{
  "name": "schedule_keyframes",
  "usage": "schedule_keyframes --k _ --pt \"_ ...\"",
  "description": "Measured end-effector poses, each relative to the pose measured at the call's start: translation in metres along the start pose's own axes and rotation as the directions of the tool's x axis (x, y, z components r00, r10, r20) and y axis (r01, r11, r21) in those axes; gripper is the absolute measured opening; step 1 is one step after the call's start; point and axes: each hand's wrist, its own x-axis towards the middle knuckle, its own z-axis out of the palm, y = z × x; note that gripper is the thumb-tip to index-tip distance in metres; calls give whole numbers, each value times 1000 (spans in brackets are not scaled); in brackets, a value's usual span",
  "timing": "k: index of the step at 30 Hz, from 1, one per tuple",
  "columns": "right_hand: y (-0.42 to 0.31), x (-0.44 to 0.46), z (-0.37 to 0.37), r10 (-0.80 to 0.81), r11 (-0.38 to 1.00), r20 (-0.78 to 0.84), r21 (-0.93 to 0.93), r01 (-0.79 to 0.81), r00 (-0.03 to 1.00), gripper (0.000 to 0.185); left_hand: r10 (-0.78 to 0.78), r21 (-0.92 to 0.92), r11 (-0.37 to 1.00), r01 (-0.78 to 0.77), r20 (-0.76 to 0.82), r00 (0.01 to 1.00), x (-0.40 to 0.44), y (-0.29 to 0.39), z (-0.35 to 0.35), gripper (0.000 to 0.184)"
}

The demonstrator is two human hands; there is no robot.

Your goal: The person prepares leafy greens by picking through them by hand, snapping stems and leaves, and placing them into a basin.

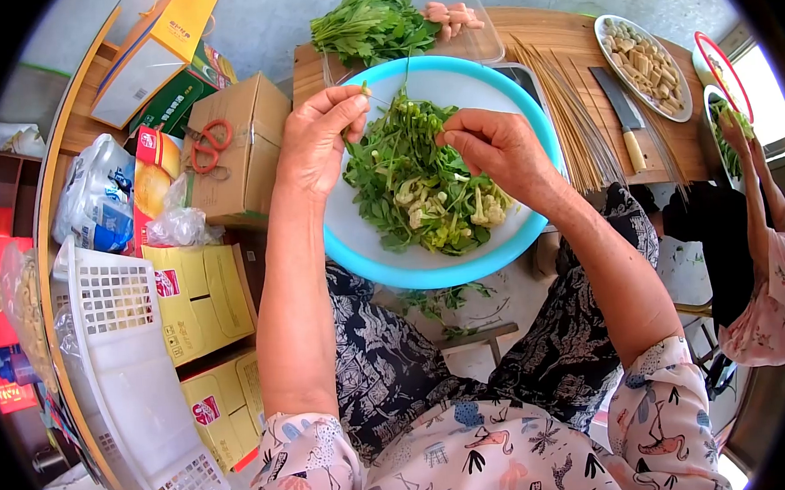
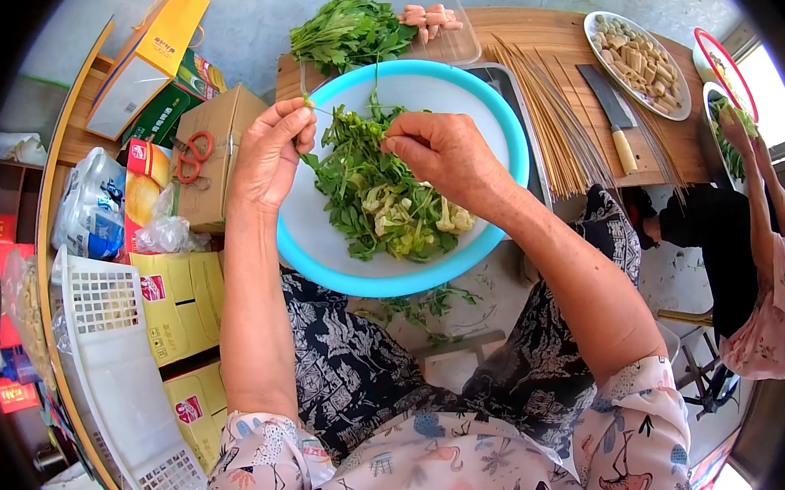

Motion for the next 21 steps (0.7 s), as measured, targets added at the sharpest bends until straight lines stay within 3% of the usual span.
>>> schedule_keyframes --k 11,17,19,21 --pt "-2 1 -1 15 999 5 31 -15 1000 15 -91 43 995 88 88 992 -2 -4 5 12" --pt "1 3 -2 30 999 -1 43 -30 1000 16 36 109 993 -41 54 998 2 -14 9 15" --pt "8 5 -3 79 980 -21 185 -74 997 17 161 221 963 -152 -26 987 1 -14 17 16" --pt "11 8 -10 77 977 -76 206 -60 994 17 229 324 926 -193 -77 970 5 -16 13 16"
